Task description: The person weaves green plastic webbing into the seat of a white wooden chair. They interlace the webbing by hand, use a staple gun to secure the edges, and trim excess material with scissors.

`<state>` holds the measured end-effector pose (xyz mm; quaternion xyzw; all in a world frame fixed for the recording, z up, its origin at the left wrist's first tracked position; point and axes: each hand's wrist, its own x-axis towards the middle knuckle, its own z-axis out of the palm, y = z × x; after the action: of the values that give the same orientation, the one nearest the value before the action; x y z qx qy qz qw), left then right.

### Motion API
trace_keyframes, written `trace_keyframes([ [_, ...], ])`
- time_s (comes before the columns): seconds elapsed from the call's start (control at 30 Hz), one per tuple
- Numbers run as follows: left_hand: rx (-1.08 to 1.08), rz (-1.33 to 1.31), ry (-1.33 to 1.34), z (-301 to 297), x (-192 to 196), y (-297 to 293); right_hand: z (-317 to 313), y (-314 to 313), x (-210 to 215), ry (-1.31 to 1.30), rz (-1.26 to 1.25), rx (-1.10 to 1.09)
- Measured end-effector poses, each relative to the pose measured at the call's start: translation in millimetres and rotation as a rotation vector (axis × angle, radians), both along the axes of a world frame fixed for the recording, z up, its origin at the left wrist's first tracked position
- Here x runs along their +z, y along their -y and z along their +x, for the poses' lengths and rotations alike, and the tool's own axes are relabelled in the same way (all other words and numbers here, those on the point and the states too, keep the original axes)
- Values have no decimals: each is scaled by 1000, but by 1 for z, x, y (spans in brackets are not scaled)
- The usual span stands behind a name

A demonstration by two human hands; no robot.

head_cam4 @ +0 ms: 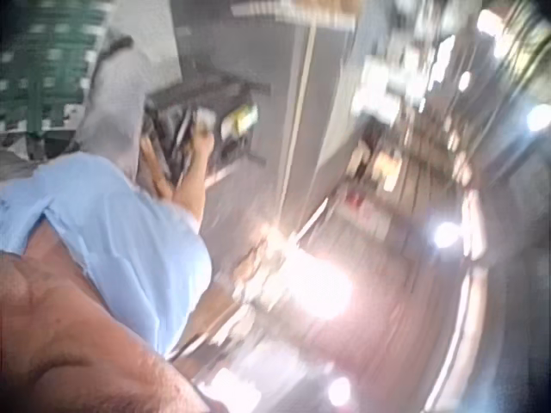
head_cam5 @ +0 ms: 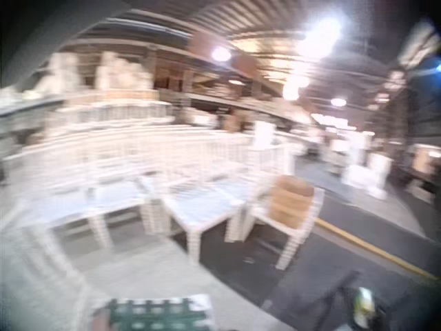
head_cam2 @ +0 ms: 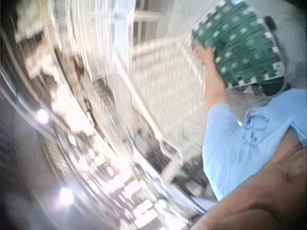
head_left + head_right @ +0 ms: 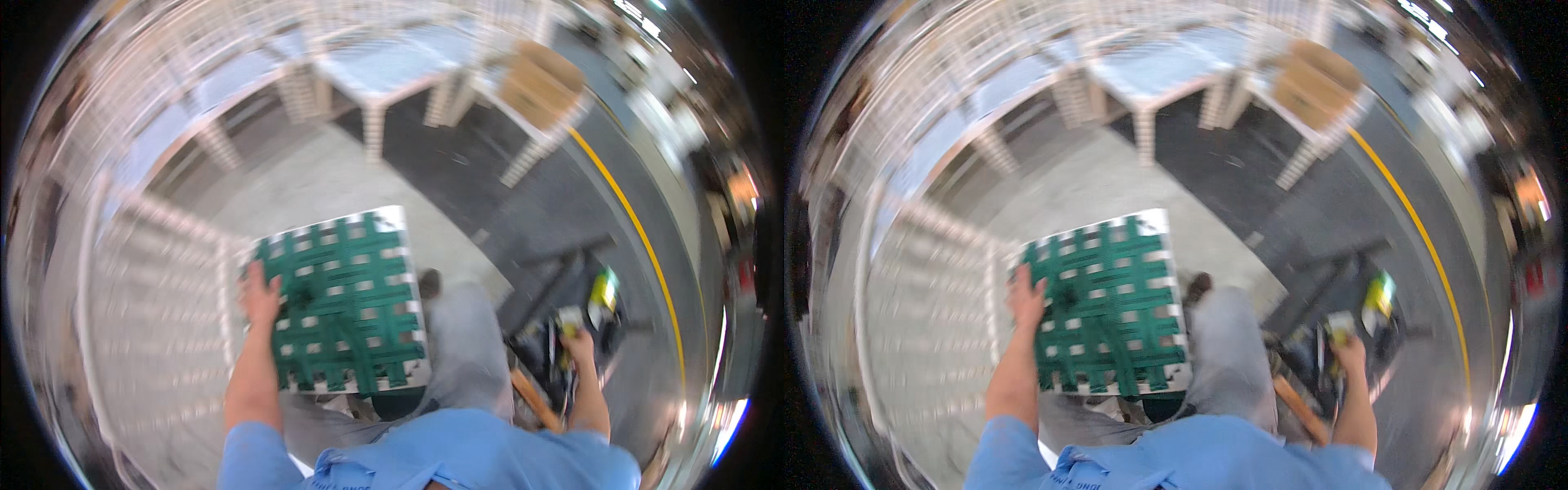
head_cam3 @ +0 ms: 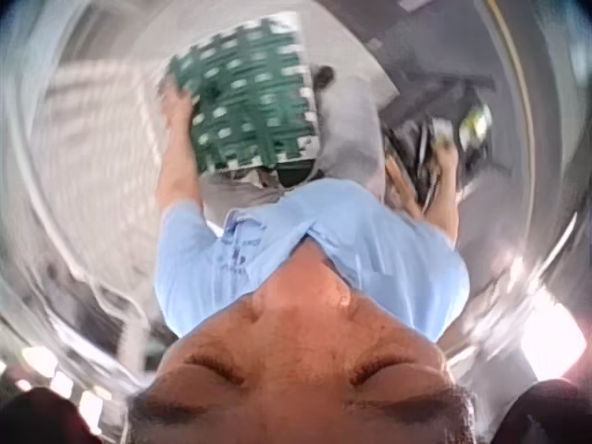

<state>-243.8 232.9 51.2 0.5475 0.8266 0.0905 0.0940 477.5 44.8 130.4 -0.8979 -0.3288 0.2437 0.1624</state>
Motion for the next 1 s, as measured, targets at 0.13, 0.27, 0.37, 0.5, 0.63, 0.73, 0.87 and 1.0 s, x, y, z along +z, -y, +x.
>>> trace_keyframes([
  [0.13, 57, -13, 45, -2, 4, 12, 1, -5, 2, -136, 126, 46],
  [0.27, 95, 16, 86, -2, 13, 21, -57, -45, 33, -196, 199, 197],
  [0.37, 118, 75, 74, -8, 2, 26, -118, -109, 69, -506, 336, 340],
  [0.5, 123, 110, 152, -7, 2, 22, -265, -198, 140, -633, 123, 657],
  [0.63, 130, 119, 185, -11, 5, 21, -417, -263, 126, -849, 55, 936],
  [0.73, 127, 129, 143, -14, 2, 23, -525, -291, 102, -879, -29, 1067],
  [0.87, 146, 185, 305, -16, 3, 25, -615, -306, 67, -887, -197, 1058],
  [1.0, 133, 158, 330, -17, 5, 24, -649, -311, 33, -813, -269, 1099],
])
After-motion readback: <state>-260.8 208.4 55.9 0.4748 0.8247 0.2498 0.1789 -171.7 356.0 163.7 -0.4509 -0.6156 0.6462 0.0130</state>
